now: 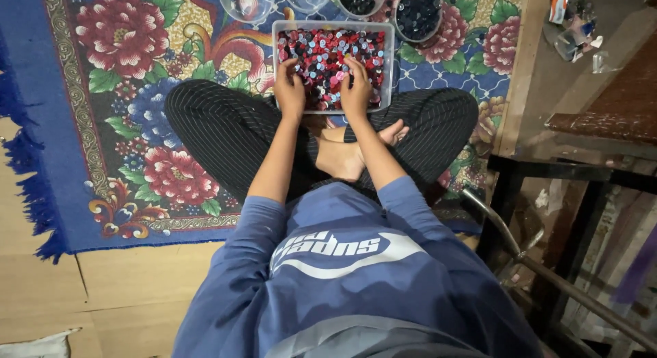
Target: Sorting various colored buttons from a large central tray into smaller individual containers while sitting on the floor.
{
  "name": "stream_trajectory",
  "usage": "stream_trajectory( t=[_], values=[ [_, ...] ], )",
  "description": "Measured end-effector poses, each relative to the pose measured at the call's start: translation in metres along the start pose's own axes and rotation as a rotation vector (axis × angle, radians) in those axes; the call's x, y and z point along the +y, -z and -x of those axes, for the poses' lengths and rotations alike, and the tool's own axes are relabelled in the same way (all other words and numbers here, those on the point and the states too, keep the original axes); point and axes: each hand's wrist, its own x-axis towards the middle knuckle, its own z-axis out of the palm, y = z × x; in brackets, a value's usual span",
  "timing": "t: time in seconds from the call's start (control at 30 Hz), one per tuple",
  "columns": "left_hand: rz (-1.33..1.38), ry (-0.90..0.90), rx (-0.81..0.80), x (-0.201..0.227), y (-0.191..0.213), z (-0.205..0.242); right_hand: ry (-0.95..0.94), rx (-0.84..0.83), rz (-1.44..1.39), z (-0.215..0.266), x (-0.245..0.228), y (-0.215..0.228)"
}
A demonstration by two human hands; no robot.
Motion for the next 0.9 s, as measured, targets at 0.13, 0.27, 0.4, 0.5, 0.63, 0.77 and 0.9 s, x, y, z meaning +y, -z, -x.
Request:
stream_trajectory(
  t=[0.13,0.27,0.4,0.5,0.63,0.77,0.9],
  values=[
    [-0.199,-0.131,-0.059,-0.008,-0.011,-0.004,-0.006,-0.001,-0.009,0.001,0.001,0.0],
    [-0.447,-0.126,-0.194,-0.016,-0.02,-0.007,0.007,0.008,-0.002,0.0,-0.002,0.002],
    [-0.497,-0.012,-0.188,-0.009,-0.012,-0.007,-0.002,-0.026,0.018,0.001,0.001,0.0],
    [-0.465,-0.034,-0.151,-0.011,-0.01,-0.005,0.0,-0.028,0.011,0.002,0.004,-0.001],
    [-0.378,0.036,-0.17,-0.018,-0.014,-0.007,0.006,-0.018,0.024,0.004,0.007,-0.004],
    [-0.274,0.054,-0.326,-0.012,-0.015,-0.004,0.054,-0.095,-0.011,0.003,0.01,-0.005],
    [-0.282,0.068,-0.441,0.015,-0.008,-0.001,0.172,-0.274,-0.065,0.006,0.017,-0.009]
  ],
)
